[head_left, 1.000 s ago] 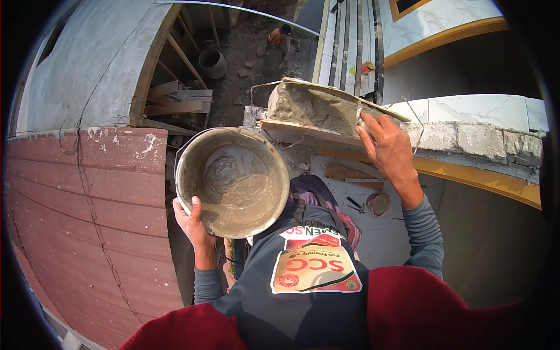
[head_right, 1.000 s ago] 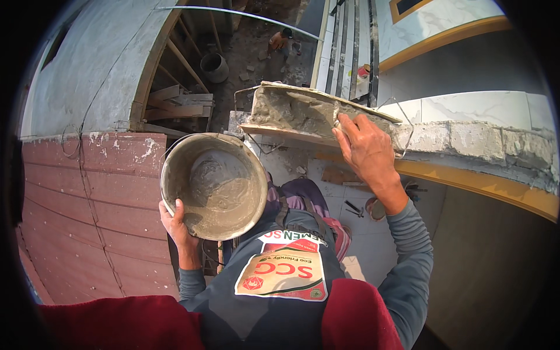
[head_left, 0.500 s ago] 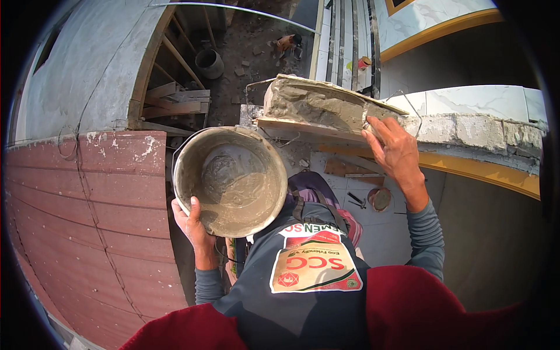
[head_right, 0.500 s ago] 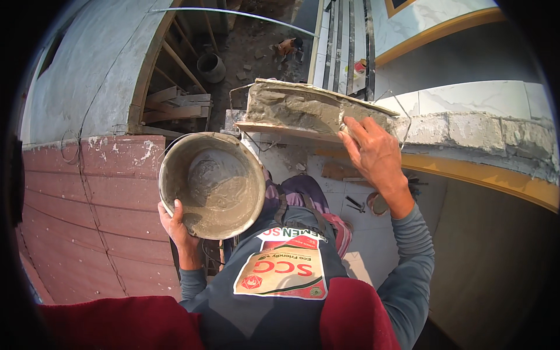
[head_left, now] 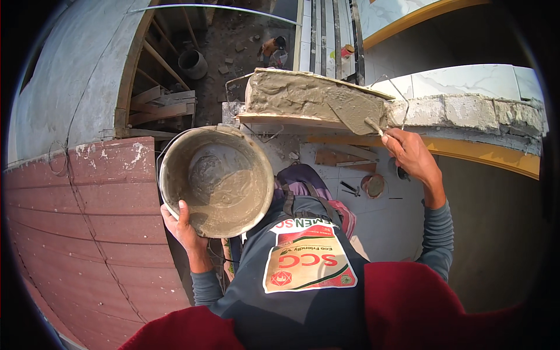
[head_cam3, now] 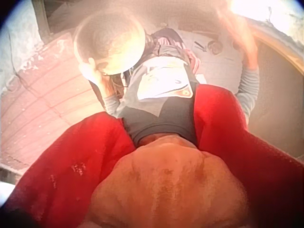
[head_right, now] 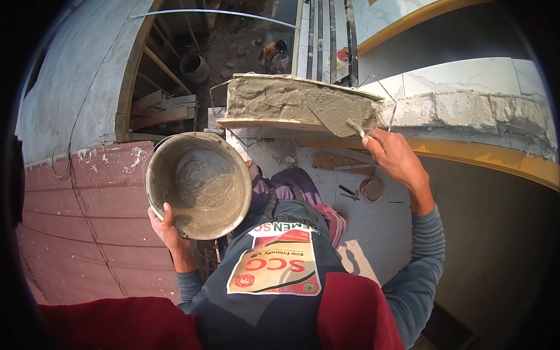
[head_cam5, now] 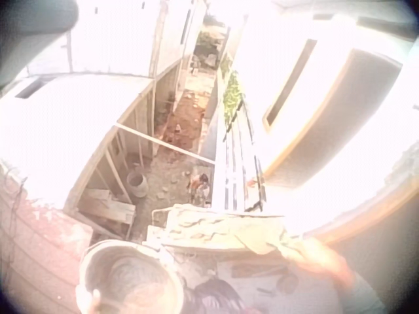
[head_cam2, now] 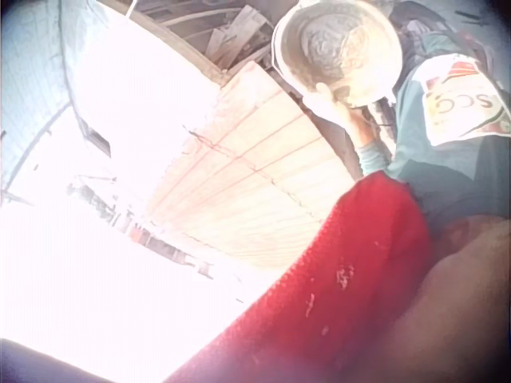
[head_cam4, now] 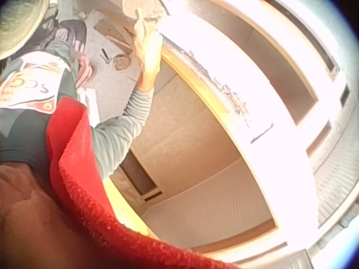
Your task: The person applies mortar to the side and top of a brick using a trowel, then places a small wooden board against the mortar and continues spreading mortar along the top edge.
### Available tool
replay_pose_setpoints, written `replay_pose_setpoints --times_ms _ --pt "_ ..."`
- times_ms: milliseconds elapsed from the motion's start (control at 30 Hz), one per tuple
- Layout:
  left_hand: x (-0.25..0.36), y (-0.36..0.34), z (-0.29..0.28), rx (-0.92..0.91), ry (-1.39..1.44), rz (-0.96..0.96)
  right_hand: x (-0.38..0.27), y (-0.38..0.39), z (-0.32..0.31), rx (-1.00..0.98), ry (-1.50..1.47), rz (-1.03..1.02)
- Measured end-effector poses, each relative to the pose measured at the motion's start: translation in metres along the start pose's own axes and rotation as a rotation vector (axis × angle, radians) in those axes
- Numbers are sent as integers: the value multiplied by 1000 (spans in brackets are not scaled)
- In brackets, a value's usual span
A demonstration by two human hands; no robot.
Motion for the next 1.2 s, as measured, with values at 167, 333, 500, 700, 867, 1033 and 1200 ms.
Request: replay_pose_setpoints --times_ms 167,333,500,700,867,1033,1200 --pt "4 3 2 15 32 6 -19 -2 14 -126 -186 131" --pt "-9 -5 -12 -17 -1 18 -21 -17 33 7 -65 -168" --pt "1 -1 -1 -2 -4 18 -47 -18 30 451 340 -402" --pt "-2 -1 -2 16 10 17 -54 -16 42 440 356 -509" --pt "-6 -2 -7 -7 19 37 -59 -16 41 430 365 -540" --pt "-3 0 -3 4 0 44 -66 -14 39 452 328 -589" --pt "-5 0 -4 9 20 59 -72 -17 39 463 349 -590"
Point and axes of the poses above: each hand's wrist, its own y-axis away from the middle knuckle, its own z-axis out of the palm, x = y × z, the point moved 5 cm from there along -y, towards the middle knuckle, and after that the axes turned 1 degree about -x, right-handed, at the moved point
